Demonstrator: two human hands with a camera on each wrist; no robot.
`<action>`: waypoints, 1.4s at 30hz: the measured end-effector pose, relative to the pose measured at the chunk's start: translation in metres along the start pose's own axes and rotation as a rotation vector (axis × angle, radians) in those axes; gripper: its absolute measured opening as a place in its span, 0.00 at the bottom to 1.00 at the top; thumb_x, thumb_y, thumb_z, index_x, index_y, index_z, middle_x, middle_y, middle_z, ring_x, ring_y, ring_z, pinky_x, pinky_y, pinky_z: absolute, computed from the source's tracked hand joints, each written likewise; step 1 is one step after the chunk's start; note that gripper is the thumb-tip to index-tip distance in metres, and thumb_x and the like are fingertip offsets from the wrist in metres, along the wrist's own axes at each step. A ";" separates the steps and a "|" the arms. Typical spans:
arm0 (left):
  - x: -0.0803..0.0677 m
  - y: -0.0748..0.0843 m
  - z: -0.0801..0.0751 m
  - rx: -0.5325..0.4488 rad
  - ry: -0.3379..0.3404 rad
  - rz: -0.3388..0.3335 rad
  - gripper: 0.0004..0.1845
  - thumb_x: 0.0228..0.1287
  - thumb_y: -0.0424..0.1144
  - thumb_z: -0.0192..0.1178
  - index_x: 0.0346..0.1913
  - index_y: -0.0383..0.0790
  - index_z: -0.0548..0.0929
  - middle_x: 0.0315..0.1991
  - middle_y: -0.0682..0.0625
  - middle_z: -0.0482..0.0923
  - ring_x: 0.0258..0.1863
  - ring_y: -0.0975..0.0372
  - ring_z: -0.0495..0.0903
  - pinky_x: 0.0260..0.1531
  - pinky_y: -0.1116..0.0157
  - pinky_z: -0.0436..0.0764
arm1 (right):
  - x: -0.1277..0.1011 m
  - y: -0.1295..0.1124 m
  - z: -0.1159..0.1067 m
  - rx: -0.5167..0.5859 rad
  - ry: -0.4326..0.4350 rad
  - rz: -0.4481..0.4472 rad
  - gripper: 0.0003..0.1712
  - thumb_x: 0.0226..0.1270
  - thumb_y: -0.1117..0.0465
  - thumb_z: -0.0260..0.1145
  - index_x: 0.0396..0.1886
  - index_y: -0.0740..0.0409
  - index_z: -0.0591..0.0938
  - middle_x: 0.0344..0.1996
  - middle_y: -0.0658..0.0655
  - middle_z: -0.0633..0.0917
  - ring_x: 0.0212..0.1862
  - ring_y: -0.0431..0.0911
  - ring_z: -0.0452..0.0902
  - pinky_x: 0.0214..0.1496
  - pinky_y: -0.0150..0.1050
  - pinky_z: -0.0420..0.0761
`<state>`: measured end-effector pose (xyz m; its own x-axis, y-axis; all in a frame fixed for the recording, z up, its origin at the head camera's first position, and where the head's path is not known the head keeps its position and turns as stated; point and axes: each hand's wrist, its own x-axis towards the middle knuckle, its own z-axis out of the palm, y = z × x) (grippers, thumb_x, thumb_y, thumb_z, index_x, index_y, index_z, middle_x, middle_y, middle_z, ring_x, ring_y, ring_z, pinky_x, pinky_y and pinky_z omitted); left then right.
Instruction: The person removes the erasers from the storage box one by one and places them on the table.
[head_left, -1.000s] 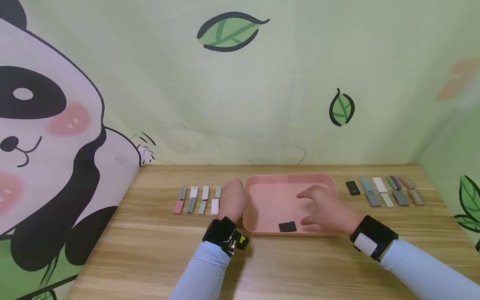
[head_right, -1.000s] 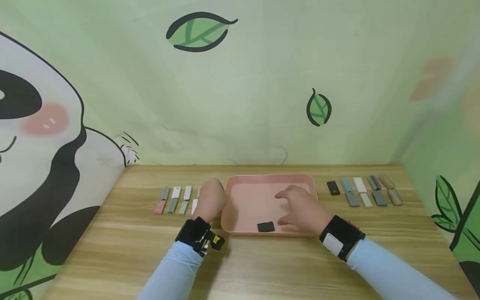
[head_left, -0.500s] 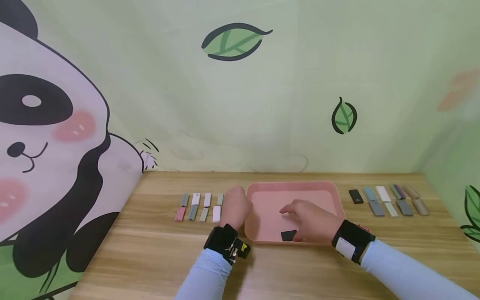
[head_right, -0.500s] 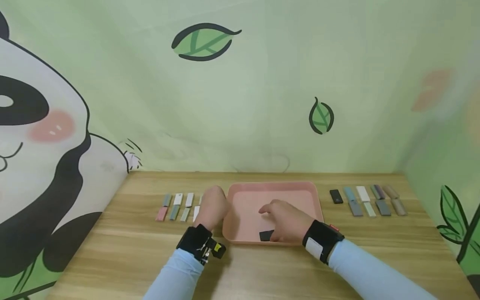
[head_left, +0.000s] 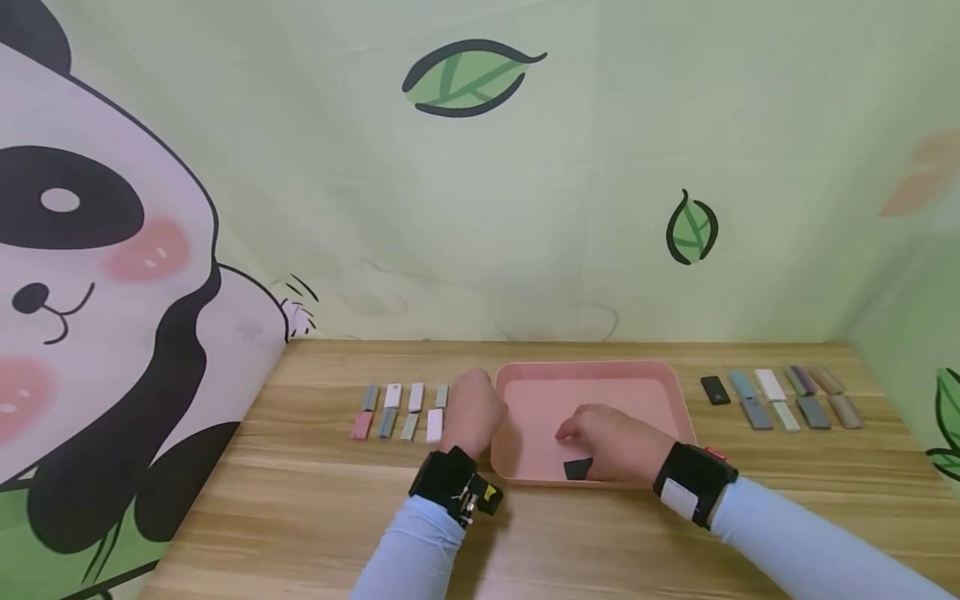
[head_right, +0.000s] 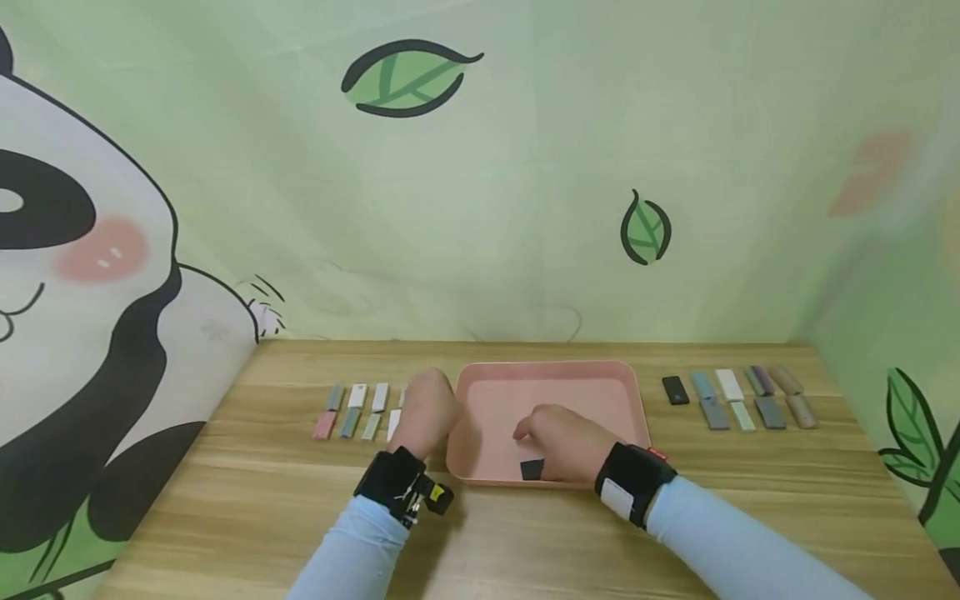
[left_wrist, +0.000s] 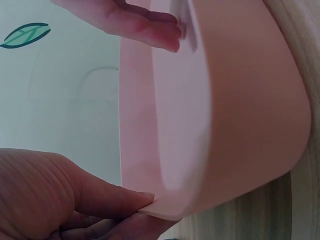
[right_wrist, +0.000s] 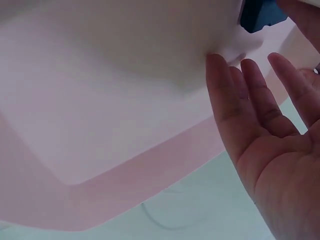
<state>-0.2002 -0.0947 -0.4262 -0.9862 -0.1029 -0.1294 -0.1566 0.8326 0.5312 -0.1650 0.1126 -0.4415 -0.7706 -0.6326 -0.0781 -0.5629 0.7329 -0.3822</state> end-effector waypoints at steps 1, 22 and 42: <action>0.000 0.000 0.000 0.002 0.004 0.005 0.03 0.53 0.27 0.58 0.29 0.36 0.80 0.25 0.47 0.78 0.22 0.58 0.75 0.18 0.67 0.71 | 0.000 0.000 0.000 -0.004 0.000 -0.009 0.26 0.41 0.60 0.78 0.46 0.54 0.84 0.40 0.50 0.83 0.44 0.41 0.76 0.53 0.40 0.77; -0.001 0.004 0.003 0.009 0.012 0.001 0.03 0.54 0.28 0.57 0.27 0.36 0.79 0.24 0.46 0.77 0.22 0.58 0.75 0.17 0.67 0.71 | -0.005 -0.002 -0.002 0.107 -0.065 0.053 0.11 0.45 0.60 0.76 0.31 0.48 0.86 0.27 0.44 0.83 0.31 0.38 0.72 0.42 0.37 0.76; 0.000 0.004 0.004 0.032 0.028 -0.003 0.04 0.56 0.28 0.55 0.32 0.36 0.80 0.27 0.47 0.78 0.24 0.58 0.76 0.22 0.66 0.73 | -0.027 0.028 -0.037 0.197 0.129 0.191 0.12 0.49 0.61 0.73 0.36 0.47 0.87 0.32 0.44 0.85 0.36 0.41 0.76 0.45 0.40 0.77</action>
<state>-0.2008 -0.0893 -0.4279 -0.9869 -0.1202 -0.1072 -0.1581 0.8494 0.5035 -0.1709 0.1597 -0.4165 -0.8955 -0.4418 -0.0532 -0.3451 0.7649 -0.5439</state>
